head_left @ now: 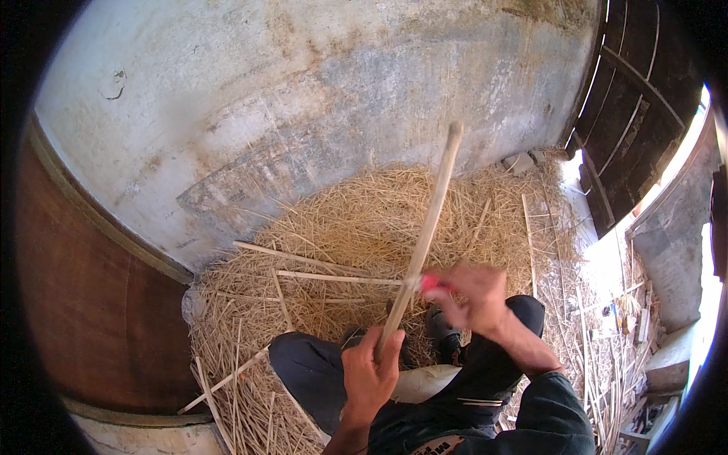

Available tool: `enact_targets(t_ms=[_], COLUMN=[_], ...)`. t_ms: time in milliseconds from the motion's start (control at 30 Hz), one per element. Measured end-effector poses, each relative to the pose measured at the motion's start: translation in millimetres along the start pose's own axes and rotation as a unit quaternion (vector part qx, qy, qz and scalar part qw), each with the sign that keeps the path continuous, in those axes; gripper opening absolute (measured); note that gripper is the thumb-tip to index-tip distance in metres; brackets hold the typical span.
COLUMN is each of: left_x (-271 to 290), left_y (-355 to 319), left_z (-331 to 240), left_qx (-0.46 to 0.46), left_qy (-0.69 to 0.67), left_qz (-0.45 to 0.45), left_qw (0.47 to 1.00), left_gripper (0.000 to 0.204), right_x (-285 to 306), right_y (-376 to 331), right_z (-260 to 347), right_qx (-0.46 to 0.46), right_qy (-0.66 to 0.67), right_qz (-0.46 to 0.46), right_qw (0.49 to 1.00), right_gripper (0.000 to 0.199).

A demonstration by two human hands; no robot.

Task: The person sits on a straw-covered floor and uses a red utility knife to shave the surface of a long, thin bamboo stick. They hold the stick with their left hand and repeatedly scrape the blade along its length to remove the outer layer, rotating the stick to work on different sides.

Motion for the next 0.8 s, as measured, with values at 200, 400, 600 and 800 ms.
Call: enact_targets(t_ms=[200, 400, 600, 800], left_x=[-16.2, -10.0, -8.6, 3.1], left_y=[-24.6, -10.1, 3.4, 0.4], left_z=[12.4, 22.4, 32.8, 12.8], left_qx=[0.022, -0.003, -0.032, -0.066], left_qy=[-0.052, -0.079, -0.105, -0.064], left_qz=[0.046, 0.094, 0.048, -0.027], left_qw=[0.997, 0.992, 0.993, 0.995], left_gripper=[0.040, 0.037, 0.043, 0.037], right_x=[45.1, 43.5, 39.4, 39.7], right_y=[6.3, -0.2, 0.9, -0.5], right_z=[-62.5, -57.2, -43.2, -47.0], right_qx=[-0.121, -0.100, -0.057, -0.039], right_qy=[-0.002, 0.022, 0.021, 0.020], right_qz=[-0.115, -0.120, -0.109, -0.105], right_qw=[0.986, 0.987, 0.992, 0.994], right_gripper=[0.017, 0.020, 0.022, 0.023])
Point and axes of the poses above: each hand's wrist, its own y-axis towards the middle knuckle, its own x-axis out of the back of the hand, z = x × y, the point moved 9 cm from there along y, towards the middle knuckle, and after that the axes turned 11 degrees about z, right-handed, at the moved point
